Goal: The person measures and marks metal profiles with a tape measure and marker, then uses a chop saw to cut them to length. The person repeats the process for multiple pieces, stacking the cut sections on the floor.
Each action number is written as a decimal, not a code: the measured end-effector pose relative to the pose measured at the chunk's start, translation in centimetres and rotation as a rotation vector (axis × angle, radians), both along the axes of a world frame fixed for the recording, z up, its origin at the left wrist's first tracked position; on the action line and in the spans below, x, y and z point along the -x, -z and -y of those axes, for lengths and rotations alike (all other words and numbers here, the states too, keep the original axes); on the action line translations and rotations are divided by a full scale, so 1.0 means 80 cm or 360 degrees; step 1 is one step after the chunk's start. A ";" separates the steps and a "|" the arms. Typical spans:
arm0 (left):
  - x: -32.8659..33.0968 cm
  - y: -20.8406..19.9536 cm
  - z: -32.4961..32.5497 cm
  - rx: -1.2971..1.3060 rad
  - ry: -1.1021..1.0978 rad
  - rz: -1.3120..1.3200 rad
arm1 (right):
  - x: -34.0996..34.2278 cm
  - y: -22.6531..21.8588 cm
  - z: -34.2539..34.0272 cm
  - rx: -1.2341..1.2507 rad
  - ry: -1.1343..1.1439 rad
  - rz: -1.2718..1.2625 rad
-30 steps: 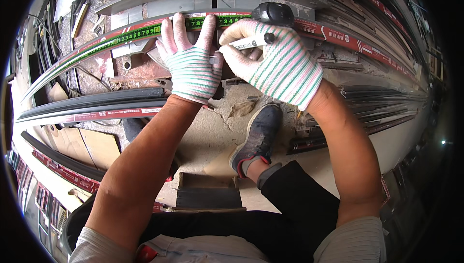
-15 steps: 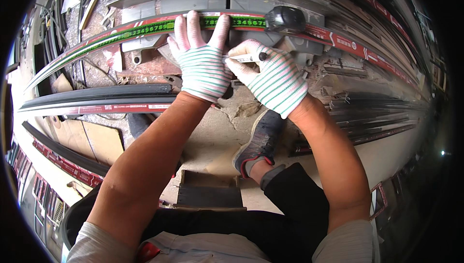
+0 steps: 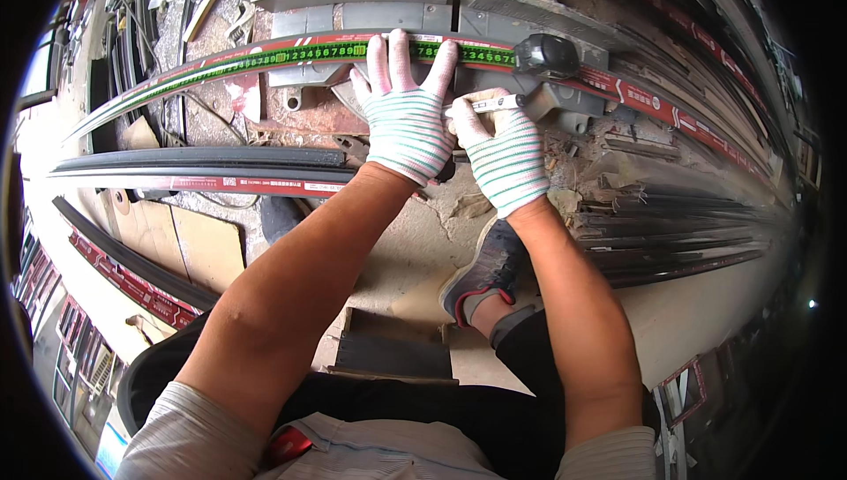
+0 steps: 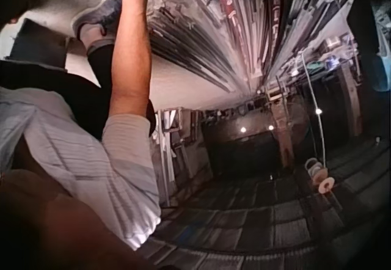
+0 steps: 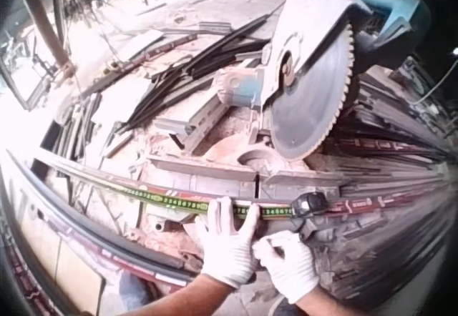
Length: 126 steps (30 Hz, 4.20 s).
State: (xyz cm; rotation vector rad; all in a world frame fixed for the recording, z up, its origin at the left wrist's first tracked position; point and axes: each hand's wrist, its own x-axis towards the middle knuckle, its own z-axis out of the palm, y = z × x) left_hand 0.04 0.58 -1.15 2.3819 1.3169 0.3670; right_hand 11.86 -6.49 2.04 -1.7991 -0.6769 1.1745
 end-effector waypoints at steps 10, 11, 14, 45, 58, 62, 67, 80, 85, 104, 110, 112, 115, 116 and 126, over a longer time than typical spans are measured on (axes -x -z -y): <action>-0.002 0.001 0.000 -0.0105 0.0006 0.0001 | -0.021 0.059 0.122 0.0248 0.1303 -0.0235; -0.004 0.001 0.000 -0.0104 0.0008 -0.0001 | -0.018 0.079 0.139 0.0388 0.1286 -0.0358; -0.005 -0.001 0.000 -0.0088 0.0010 -0.0014 | -0.005 0.104 0.156 0.0812 0.1208 -0.0730; 0.107 -0.147 -0.156 -0.0010 0.0683 -0.0786 | -0.093 -0.095 0.013 0.0272 -0.1577 0.1348; 0.239 -0.043 -0.251 0.0837 0.0283 -0.0363 | -0.036 0.044 0.158 0.0279 -0.1193 0.0974; 0.246 -0.029 -0.257 0.0748 0.0256 -0.0253 | -0.043 0.051 0.150 0.0354 -0.1286 0.1071; 0.226 -0.034 -0.258 0.0472 0.0300 -0.0308 | -0.048 0.040 0.131 0.0097 -0.1294 0.1315; 0.210 -0.020 -0.257 0.0453 0.0276 -0.0151 | -0.177 0.001 0.034 -0.0307 -0.0222 0.2203; 0.196 -0.032 -0.246 0.0301 0.0290 -0.0198 | -0.229 -0.001 0.009 0.0065 -0.0385 0.2323; 0.199 -0.065 -0.255 0.0017 0.0310 -0.0607 | -0.288 0.059 0.004 0.0120 -0.0482 0.1724; 0.183 -0.075 -0.266 0.0341 0.0442 -0.0551 | -0.296 0.056 0.005 0.0035 -0.0682 0.1968; 0.196 -0.059 -0.261 0.0124 0.0402 -0.0427 | -0.269 0.029 -0.009 0.0091 -0.0726 0.1982; 0.189 -0.044 -0.257 0.0108 0.0343 -0.0316 | -0.265 0.011 -0.017 0.0263 -0.0705 0.1932; 0.190 -0.033 -0.263 0.0161 0.0316 -0.0367 | -0.265 0.007 -0.016 0.0264 -0.0682 0.2004; 0.170 -0.057 -0.258 0.0178 0.0303 -0.0573 | -0.274 0.007 -0.020 0.0267 -0.0709 0.1917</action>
